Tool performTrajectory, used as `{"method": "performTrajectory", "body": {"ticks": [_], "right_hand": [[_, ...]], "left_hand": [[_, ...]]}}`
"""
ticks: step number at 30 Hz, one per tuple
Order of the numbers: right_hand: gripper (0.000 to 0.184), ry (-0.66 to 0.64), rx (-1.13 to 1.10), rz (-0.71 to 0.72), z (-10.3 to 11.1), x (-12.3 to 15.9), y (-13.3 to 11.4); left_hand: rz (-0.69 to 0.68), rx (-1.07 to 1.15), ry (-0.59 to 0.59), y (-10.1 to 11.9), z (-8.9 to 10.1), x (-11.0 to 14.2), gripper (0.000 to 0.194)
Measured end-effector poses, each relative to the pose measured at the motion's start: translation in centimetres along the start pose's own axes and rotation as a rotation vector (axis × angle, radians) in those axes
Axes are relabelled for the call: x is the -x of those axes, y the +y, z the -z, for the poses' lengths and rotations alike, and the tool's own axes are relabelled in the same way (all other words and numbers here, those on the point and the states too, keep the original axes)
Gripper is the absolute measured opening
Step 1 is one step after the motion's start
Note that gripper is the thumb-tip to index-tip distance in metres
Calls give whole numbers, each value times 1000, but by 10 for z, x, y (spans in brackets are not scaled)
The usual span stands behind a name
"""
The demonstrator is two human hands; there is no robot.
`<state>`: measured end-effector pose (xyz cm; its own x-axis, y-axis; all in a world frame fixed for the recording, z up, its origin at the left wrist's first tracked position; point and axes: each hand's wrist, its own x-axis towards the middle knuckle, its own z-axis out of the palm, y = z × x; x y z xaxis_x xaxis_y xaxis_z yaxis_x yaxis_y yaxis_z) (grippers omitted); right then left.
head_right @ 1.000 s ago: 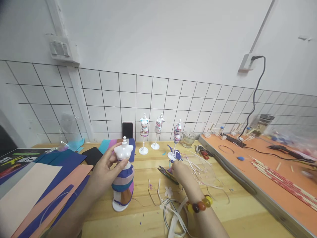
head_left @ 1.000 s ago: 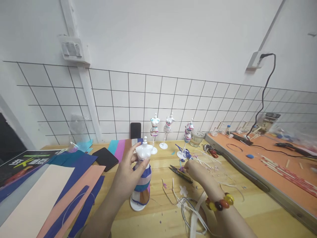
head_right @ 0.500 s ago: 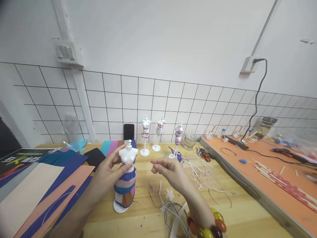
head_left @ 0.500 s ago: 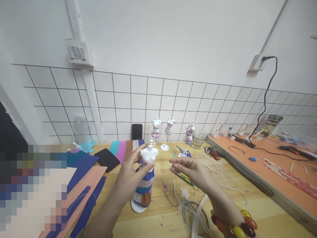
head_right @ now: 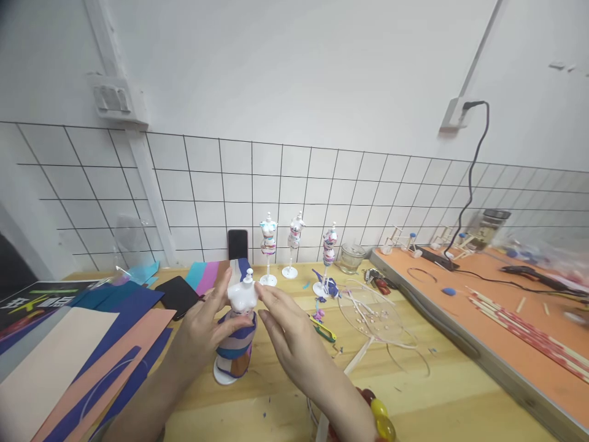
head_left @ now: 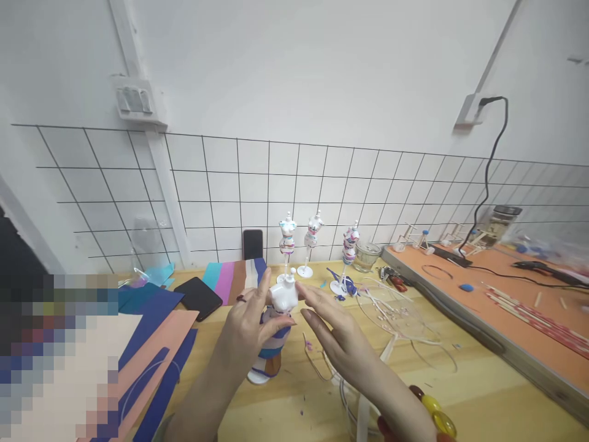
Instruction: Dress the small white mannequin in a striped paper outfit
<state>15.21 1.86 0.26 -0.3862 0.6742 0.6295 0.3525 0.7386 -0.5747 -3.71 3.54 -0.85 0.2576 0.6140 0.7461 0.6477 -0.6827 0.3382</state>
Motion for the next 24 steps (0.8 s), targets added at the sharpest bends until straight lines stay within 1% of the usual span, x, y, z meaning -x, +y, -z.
{"method": "performTrajectory", "body": {"ticks": [2, 5, 8, 10, 13, 15, 17, 20, 24], "right_hand": [[48, 31, 12, 25, -1, 0, 1], [47, 52, -2, 9, -1, 0, 2], [40, 85, -101, -75, -3, 0, 2], [37, 120, -256, -171, -5, 0, 1], [30, 170, -512, -304, -6, -2, -2], [25, 215, -612, -374, -5, -4, -6], [24, 257, -661, -438, -3, -6, -8], [26, 283, -701, -513, -2, -9, -9], [28, 305, -747, -550, -2, -10, -4]], "left_hand": [[8, 21, -57, 1, 1, -2, 74], [56, 70, -165, 2, 3, -5, 68], [140, 140, -247, 4, 5, -8, 61], [162, 181, -289, 6, 6, -8, 59], [179, 259, -331, 11, 6, -6, 59], [226, 348, -342, 15, 5, -4, 61], [280, 472, -338, 19, 5, -4, 63], [348, 665, -334, 23, 2, -4, 66], [453, 909, -355, 26, -3, -2, 73]]}}
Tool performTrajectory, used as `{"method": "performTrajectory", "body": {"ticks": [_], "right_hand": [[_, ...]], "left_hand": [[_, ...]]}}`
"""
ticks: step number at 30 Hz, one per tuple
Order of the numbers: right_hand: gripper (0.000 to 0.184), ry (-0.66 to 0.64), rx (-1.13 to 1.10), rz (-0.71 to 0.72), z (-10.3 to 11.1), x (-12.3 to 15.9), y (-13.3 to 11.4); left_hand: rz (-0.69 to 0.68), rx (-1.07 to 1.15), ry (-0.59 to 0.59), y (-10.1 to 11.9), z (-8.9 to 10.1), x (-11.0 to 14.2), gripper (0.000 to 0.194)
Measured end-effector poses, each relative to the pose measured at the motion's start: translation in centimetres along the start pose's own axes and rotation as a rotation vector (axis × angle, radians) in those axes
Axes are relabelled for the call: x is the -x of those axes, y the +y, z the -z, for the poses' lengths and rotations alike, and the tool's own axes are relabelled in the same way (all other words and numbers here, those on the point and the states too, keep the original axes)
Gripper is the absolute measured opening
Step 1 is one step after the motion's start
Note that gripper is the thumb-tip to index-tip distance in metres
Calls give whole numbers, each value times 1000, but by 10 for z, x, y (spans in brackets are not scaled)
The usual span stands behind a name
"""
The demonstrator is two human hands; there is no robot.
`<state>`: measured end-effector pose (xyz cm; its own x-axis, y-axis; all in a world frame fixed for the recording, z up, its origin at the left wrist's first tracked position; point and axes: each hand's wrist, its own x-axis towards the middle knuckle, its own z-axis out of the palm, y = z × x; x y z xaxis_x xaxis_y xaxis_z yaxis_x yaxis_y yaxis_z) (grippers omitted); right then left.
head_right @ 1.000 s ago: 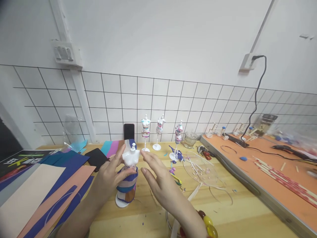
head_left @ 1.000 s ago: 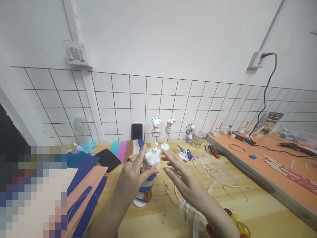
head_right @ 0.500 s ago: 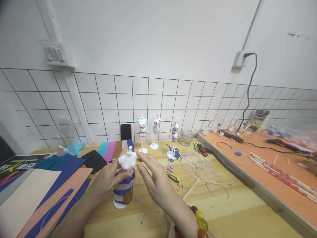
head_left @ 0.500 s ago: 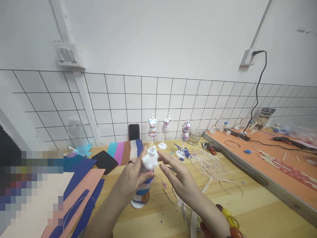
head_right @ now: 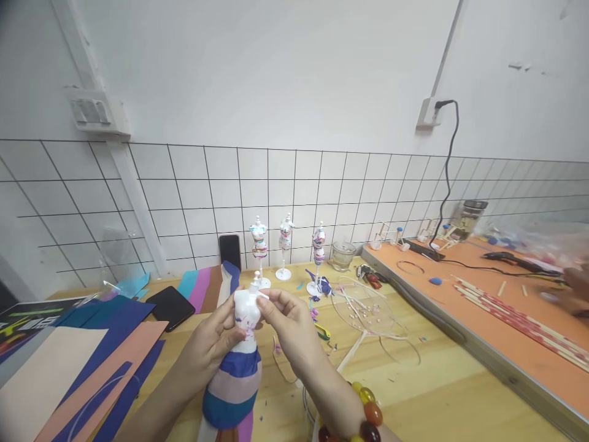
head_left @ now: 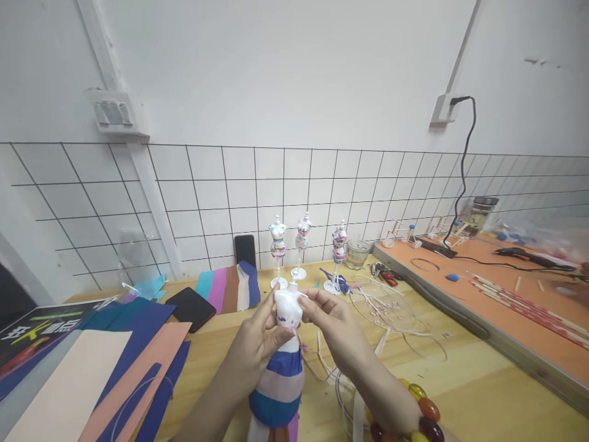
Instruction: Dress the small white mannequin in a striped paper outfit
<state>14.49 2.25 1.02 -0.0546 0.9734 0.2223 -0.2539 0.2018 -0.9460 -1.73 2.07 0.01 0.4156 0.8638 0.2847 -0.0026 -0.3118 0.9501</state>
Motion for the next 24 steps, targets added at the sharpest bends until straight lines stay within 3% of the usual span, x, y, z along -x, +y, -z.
{"method": "performTrajectory", "body": {"ticks": [4, 10, 15, 20, 22, 24], "right_hand": [[33, 29, 13, -28, 5, -6, 5], [46, 4, 208, -34, 11, -15, 14], [54, 81, 605, -58, 42, -34, 21], [27, 75, 1071, -200, 87, -49, 32], [19, 34, 1252, -296, 95, -48, 40], [23, -10, 1392, -369, 94, -45, 49]], "left_hand": [[118, 201, -87, 2, -7, 0, 84], [269, 149, 40, 5, -13, -6, 85], [331, 119, 235, -3, -3, -11, 98], [306, 159, 355, -3, 11, -12, 94], [309, 172, 377, -2, 14, -12, 94], [309, 175, 395, -3, 16, -13, 99]]}}
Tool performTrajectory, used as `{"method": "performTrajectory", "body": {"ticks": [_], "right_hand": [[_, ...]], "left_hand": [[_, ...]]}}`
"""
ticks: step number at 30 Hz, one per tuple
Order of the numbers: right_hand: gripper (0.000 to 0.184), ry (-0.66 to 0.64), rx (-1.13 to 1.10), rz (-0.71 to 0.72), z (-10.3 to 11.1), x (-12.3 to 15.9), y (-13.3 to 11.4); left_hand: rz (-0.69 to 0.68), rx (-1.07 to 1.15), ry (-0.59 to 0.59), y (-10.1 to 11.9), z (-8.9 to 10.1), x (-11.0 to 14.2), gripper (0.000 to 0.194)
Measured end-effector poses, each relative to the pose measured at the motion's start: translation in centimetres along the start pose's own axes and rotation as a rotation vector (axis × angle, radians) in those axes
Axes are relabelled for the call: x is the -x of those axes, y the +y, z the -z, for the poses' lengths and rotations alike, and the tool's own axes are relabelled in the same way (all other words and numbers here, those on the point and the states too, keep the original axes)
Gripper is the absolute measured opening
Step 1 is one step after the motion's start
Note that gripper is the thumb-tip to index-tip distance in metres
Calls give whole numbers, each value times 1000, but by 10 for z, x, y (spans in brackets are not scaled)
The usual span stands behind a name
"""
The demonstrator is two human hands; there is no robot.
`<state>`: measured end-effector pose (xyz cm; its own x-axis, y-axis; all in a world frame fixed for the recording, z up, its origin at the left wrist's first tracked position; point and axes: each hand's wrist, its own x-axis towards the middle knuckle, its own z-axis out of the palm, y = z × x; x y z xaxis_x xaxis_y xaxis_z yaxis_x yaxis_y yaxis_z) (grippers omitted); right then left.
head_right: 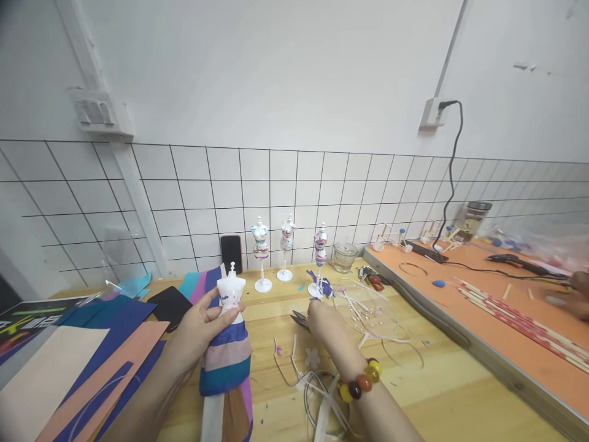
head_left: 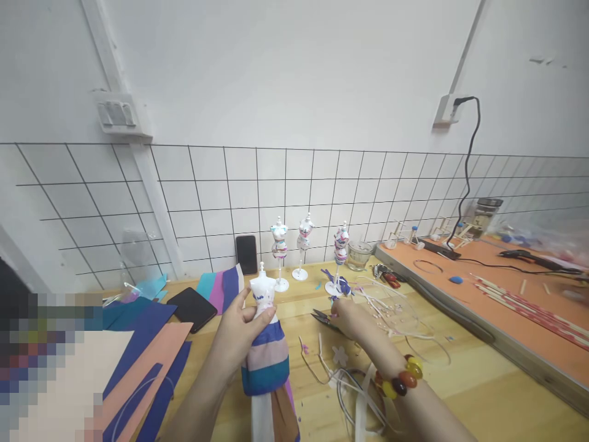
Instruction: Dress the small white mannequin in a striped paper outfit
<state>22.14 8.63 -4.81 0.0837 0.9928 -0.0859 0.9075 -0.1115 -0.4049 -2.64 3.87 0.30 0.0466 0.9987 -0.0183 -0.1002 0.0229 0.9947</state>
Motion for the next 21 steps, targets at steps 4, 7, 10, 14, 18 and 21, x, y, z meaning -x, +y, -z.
{"method": "performTrajectory", "body": {"ticks": [4, 7, 10, 14, 18, 21], "right_hand": [[29, -50, 191, -20, -16, 5, -10], [29, -61, 266, -13, -22, 5, -15], [29, -53, 300, -12, -21, 3, -13], [28, -27, 285, -26, -14, -3, -3], [27, 16, 205, -25, -8, -5, 4], [27, 47, 101, 2, -3, -4, 2]], "left_hand": [[-4, -4, 8, 0, 0, -1, 107], [-21, 0, -2, 1, 2, 0, 104], [-26, 16, -25, 4, 4, 3, 98], [-12, 63, -38, 6, 4, 4, 95], [22, 157, -67, 4, 3, 4, 94], [37, 221, -71, 2, 2, 4, 94]]}}
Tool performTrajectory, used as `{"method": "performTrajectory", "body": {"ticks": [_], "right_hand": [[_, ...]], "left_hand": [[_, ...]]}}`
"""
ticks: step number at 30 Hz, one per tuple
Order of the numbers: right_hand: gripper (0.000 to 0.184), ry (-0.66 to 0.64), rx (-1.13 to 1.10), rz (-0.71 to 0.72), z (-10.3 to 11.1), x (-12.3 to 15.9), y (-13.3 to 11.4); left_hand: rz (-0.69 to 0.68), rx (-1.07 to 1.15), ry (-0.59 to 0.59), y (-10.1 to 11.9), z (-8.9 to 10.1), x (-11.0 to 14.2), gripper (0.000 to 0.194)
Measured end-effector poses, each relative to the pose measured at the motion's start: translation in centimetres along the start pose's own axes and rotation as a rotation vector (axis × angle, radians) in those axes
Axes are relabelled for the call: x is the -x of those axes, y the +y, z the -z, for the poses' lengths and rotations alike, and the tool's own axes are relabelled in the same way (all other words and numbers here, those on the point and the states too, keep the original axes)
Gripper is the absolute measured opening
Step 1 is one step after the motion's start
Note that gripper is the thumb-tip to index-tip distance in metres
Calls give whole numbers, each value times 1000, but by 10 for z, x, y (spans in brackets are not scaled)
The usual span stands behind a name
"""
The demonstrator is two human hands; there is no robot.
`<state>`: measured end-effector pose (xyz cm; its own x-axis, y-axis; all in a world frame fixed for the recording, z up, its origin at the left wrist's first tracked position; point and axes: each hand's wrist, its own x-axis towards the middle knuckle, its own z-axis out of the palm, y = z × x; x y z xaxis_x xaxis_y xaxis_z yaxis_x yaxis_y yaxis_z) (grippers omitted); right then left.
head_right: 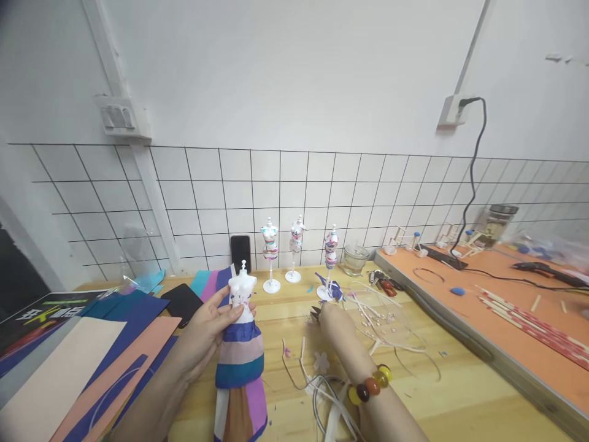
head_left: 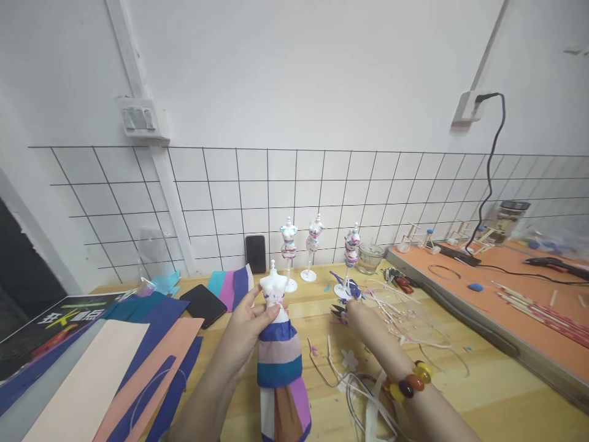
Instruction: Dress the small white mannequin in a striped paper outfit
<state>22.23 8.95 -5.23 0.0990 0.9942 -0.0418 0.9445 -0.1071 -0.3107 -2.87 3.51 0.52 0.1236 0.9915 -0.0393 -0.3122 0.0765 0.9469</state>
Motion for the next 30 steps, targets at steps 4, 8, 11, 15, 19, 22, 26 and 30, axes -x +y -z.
{"method": "performTrajectory", "body": {"ticks": [4, 8, 11, 15, 19, 22, 26, 30], "right_hand": [[29, 58, -204, 122, 13, 10, -20], [37, 105, -434, 321, 24, 36, -51], [34, 130, -790, 499, 25, 57, -67], [32, 167, -727, 561, 24, 71, -73], [30, 189, -625, 578, 26, 75, -73], [31, 200, -615, 583, 25, 74, -75], [29, 213, -650, 582, 22, 73, -76], [28, 221, -734, 563, 18, 71, -76]], "left_hand": [[-30, -26, 19, -1, -1, -2, 92], [-72, -119, 26, 0, -2, -2, 90], [-74, -178, 35, 2, -3, 0, 92], [-97, -200, 51, 4, -1, 1, 93], [-132, -215, 65, 4, 0, 2, 92], [-151, -238, 79, 4, -1, 4, 93], [-181, -244, 51, 5, -4, 6, 93], [-164, -151, 9, 7, -7, 7, 96]]}}
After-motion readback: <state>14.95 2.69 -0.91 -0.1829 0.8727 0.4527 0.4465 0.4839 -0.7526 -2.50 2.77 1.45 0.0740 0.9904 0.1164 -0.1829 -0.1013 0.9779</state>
